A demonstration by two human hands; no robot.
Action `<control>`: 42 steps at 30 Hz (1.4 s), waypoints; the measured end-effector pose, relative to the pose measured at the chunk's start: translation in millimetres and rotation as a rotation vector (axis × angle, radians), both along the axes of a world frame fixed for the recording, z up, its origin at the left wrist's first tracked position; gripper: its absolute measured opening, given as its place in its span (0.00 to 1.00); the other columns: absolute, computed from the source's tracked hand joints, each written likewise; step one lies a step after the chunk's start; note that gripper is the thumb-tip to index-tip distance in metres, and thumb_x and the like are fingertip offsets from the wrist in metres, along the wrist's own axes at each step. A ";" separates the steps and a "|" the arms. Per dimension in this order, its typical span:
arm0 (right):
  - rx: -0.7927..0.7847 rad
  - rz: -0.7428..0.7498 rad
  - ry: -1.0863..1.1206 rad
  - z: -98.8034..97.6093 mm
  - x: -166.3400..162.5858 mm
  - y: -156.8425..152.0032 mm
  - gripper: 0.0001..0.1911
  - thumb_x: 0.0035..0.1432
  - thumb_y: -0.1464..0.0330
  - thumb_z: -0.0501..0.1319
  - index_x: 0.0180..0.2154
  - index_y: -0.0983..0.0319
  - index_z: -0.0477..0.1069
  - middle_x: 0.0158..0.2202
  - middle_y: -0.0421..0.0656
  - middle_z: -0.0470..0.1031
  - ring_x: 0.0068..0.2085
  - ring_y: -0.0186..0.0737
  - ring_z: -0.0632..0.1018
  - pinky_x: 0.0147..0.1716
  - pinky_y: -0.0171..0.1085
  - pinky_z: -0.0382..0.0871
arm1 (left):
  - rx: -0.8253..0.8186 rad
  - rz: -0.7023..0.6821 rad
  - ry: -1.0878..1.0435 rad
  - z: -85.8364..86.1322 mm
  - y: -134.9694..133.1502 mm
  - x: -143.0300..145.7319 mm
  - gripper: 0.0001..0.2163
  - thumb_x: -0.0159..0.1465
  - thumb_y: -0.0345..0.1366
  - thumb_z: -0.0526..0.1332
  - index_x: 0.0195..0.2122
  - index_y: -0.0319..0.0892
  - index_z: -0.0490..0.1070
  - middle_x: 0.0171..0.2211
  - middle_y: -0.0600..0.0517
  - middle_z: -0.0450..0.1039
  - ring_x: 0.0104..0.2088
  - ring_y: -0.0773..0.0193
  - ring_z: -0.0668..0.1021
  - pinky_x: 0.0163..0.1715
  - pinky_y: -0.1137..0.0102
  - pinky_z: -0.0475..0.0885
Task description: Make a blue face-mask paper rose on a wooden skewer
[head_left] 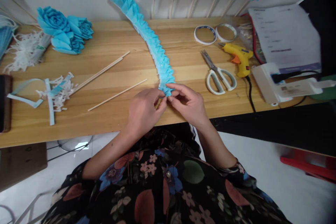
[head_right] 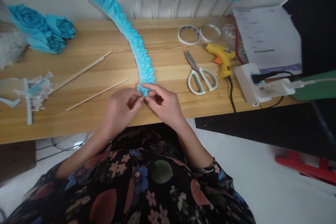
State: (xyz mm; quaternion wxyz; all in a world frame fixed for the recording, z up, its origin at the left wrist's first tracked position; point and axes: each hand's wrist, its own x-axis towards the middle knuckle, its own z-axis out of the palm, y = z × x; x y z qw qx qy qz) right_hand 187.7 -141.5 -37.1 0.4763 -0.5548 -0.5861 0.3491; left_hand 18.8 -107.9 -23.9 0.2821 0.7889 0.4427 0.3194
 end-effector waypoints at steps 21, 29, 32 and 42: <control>0.018 -0.002 -0.055 -3.0 0.6 -0.6 0.17 0.60 0.71 0.64 0.51 0.55 0.79 0.34 0.38 0.81 0.33 0.34 0.79 0.39 0.37 0.77 | -0.010 -0.026 0.029 -3.9 1.5 -2.1 0.07 0.66 0.31 0.59 0.31 0.42 0.74 0.25 0.53 0.72 0.26 0.65 0.70 0.30 0.69 0.61; 0.003 -0.033 0.112 -4.1 3.0 1.0 0.17 0.60 0.68 0.65 0.51 0.57 0.78 0.34 0.39 0.80 0.35 0.35 0.79 0.40 0.38 0.77 | -0.080 0.022 -0.154 -2.6 4.0 -7.1 0.06 0.68 0.32 0.59 0.36 0.41 0.75 0.29 0.52 0.75 0.27 0.68 0.71 0.29 0.71 0.63; -0.002 -0.086 0.206 -4.5 5.7 1.8 0.17 0.60 0.67 0.66 0.51 0.56 0.77 0.32 0.38 0.77 0.33 0.35 0.78 0.38 0.39 0.77 | -0.160 0.116 -0.407 -5.0 6.6 -10.1 0.07 0.68 0.34 0.61 0.46 0.42 0.72 0.34 0.52 0.75 0.29 0.70 0.72 0.28 0.74 0.66; 0.013 -0.106 0.278 -6.9 6.9 2.9 0.16 0.58 0.66 0.66 0.49 0.55 0.78 0.31 0.37 0.76 0.31 0.35 0.77 0.35 0.39 0.77 | -0.672 -0.070 -0.649 -3.9 8.5 -0.9 0.28 0.62 0.37 0.67 0.62 0.44 0.58 0.31 0.55 0.75 0.23 0.69 0.76 0.18 0.77 0.67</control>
